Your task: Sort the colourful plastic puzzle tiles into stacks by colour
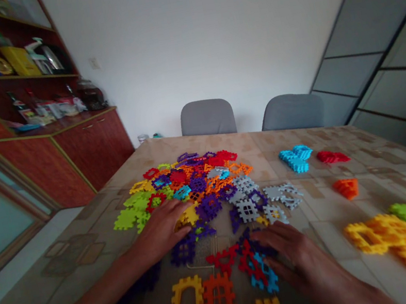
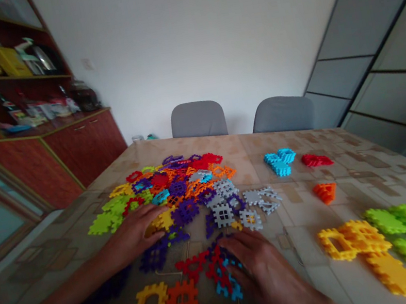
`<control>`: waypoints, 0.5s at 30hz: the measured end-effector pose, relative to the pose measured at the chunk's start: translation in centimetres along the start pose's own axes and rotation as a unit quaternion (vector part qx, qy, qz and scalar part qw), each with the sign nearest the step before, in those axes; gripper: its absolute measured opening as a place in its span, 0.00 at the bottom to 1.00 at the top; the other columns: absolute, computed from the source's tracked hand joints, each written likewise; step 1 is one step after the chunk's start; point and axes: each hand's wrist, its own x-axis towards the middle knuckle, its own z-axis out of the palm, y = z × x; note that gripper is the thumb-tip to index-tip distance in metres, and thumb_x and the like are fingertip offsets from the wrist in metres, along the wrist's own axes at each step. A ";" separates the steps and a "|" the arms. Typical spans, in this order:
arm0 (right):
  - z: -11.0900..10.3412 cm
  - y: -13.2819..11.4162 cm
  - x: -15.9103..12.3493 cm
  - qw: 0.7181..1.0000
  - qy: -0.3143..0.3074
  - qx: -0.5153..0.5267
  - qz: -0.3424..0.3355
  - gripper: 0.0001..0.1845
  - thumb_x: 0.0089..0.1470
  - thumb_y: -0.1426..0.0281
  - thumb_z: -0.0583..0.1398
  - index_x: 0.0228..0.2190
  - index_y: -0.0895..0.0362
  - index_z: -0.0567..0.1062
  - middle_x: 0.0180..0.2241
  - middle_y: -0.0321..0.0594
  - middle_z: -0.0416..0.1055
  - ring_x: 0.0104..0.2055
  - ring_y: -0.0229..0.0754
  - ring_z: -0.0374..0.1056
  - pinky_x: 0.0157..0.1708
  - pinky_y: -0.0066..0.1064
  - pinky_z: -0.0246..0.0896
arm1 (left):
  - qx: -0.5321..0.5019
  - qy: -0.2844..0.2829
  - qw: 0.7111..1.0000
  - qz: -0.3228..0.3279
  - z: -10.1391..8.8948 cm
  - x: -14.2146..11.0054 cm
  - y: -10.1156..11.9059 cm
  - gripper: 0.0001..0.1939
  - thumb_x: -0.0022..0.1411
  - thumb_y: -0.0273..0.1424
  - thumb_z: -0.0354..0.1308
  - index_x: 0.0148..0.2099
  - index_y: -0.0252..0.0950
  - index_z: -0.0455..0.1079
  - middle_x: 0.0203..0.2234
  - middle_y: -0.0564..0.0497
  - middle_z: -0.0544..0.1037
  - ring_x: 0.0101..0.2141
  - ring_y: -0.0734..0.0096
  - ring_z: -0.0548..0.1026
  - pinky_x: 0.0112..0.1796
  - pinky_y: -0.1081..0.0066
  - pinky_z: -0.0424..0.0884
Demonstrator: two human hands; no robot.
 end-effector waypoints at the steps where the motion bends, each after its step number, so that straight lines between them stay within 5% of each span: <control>1: -0.2 -0.8 -0.2 1.000 -0.013 0.006 -0.014 0.20 0.62 0.74 0.60 0.55 0.52 0.71 0.49 0.43 0.75 0.51 0.46 0.71 0.51 0.36 0.68 | -0.001 0.001 1.000 -0.002 -0.2 -0.2 0.1 0.22 0.67 0.34 0.59 0.62 0.40 0.69 0.55 0.42 0.75 0.56 0.50 0.72 0.57 0.55 0.68; 6: 1.3 -2.7 -1.3 0.991 -0.041 -0.052 -0.117 0.29 0.57 0.65 0.68 0.57 0.55 0.67 0.47 0.43 0.77 0.46 0.48 0.73 0.45 0.35 0.68 | -0.009 0.007 1.000 -0.002 -1.9 -2.8 0.2 0.20 0.72 0.41 0.52 0.61 0.42 0.70 0.56 0.44 0.76 0.56 0.52 0.73 0.59 0.53 0.67; 10: 5.0 -1.9 -2.2 0.975 0.004 -0.143 -0.172 0.13 0.64 0.65 0.61 0.49 0.53 0.70 0.33 0.35 0.76 0.34 0.43 0.71 0.33 0.32 0.62 | -0.017 0.022 1.000 0.000 -2.4 -5.4 0.1 0.17 0.71 0.42 0.53 0.56 0.44 0.74 0.50 0.47 0.80 0.51 0.55 0.77 0.55 0.59 0.72; 15: 7.8 -0.6 -2.7 0.962 0.074 -0.187 -0.184 0.08 0.67 0.64 0.58 0.46 0.52 0.70 0.27 0.32 0.71 0.29 0.41 0.66 0.30 0.33 0.56 | -0.012 0.009 1.000 0.006 -2.0 -9.1 2.4 0.20 0.68 0.45 0.58 0.61 0.52 0.71 0.53 0.52 0.79 0.53 0.56 0.77 0.56 0.61 0.73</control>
